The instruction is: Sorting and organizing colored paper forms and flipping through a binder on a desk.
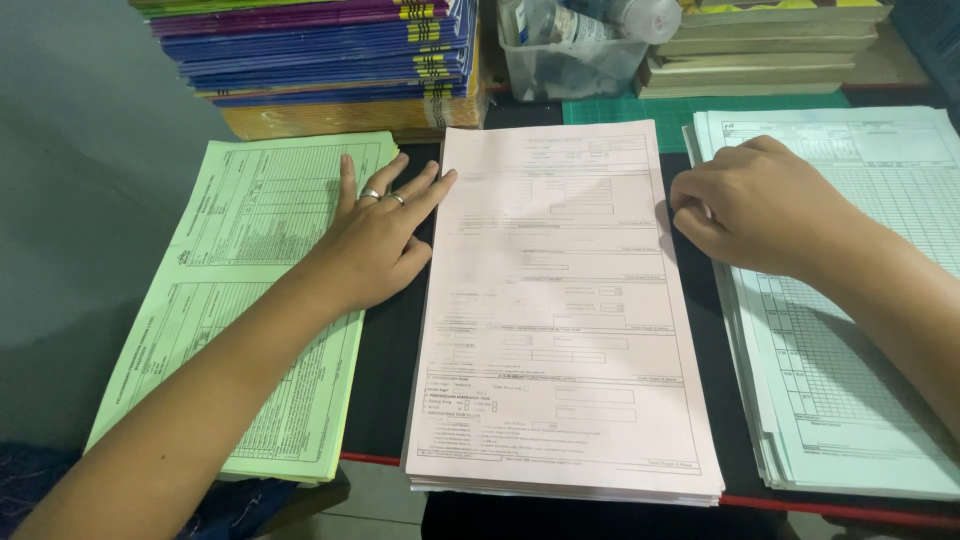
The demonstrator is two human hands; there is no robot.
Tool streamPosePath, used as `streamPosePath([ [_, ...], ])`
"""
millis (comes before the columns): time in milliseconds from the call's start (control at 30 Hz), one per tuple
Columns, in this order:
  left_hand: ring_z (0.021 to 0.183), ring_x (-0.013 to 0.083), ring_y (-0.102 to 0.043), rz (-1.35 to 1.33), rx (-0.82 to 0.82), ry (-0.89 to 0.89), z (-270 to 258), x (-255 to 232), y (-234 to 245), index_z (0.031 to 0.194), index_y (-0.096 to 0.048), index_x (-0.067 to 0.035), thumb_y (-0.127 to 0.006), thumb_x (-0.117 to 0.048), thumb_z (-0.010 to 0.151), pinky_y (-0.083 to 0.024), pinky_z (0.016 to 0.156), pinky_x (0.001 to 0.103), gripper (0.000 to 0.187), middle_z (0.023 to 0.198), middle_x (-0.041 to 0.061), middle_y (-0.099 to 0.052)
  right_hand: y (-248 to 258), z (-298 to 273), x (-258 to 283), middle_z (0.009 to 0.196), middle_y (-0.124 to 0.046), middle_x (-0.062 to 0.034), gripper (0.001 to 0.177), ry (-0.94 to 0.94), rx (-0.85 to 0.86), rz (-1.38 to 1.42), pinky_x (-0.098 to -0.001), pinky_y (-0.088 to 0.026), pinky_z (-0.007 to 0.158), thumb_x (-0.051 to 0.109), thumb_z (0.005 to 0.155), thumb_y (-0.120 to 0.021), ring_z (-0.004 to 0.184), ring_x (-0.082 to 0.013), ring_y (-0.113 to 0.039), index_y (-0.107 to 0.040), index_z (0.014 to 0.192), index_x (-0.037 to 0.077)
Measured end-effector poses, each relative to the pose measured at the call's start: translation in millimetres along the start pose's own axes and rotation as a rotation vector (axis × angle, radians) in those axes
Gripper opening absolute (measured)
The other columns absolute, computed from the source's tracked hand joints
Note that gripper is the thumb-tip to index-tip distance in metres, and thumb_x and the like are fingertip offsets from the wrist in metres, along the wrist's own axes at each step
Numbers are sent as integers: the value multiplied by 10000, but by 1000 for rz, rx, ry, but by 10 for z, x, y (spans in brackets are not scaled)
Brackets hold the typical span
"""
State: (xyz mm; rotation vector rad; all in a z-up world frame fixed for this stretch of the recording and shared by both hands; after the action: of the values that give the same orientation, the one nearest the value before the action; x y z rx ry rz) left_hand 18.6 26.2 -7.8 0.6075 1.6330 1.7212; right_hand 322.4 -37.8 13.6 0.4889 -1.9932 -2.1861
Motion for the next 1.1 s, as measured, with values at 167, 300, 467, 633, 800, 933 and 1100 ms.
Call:
streamPosePath([
  [167,1315,392,-180,-29,-5,-14,-10,-6,-12,1405,-226,-149,-384,-130,790,60,1009,625,635,1383,158,-352,-9,7,14,536,-603,4,238,27,-43,88,-340,-426,675,135,756,-416,494,-215,-511,-649,707,140],
  [300,1313,400,-174,-41,-11,-17,-5,-3,-20,1398,-250,-150,-388,-122,788,49,1012,623,626,1385,161,-349,-14,7,9,565,-616,-8,229,28,-37,83,-346,-433,708,152,765,-425,509,-217,-524,-652,737,131],
  [467,1308,405,-181,-53,-21,-18,-10,-2,-21,1388,-276,-150,-387,-115,784,41,1012,629,615,1378,160,-361,-17,6,10,534,-598,-14,216,47,-47,104,-348,-437,708,141,754,-433,481,-221,-506,-643,708,120],
  [633,1302,400,-192,-48,-26,-2,-15,-1,-18,1361,-337,-166,-386,-118,780,32,1018,625,585,1367,156,-376,-8,19,17,514,-590,-12,217,41,-12,106,-337,-437,650,142,768,-432,460,-207,-502,-635,694,121],
  [800,1313,394,-117,-16,56,109,-5,15,-10,1359,-334,-286,-387,-201,795,33,1014,619,573,1411,134,-287,-26,18,5,485,-568,-5,195,79,-93,108,-336,-425,584,104,726,-438,424,-231,-461,-605,624,112],
  [933,1308,394,-130,6,32,119,-19,3,-8,1351,-346,-292,-404,-196,796,9,1019,620,566,1394,118,-309,354,-22,56,556,-626,5,204,-42,-3,49,-315,-447,569,167,791,-453,485,-192,-557,-633,708,119],
  [1100,1136,376,-421,284,-220,-133,-43,-11,-43,1313,-427,-167,-481,-193,741,-140,1023,629,575,1184,156,-485,791,-355,-80,551,-607,94,169,-347,-4,-22,-272,-437,598,287,812,-483,583,-101,-591,-643,758,270],
])
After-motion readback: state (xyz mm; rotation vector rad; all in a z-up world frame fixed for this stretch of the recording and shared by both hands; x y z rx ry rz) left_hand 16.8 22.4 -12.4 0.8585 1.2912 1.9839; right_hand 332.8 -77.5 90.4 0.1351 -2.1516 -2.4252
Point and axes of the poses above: each hand's wrist, its own z-axis towards the middle knuckle, its own y-axis out of the back of the hand, x = y × z, the point moved 3 cm from there along z, towards the middle knuckle
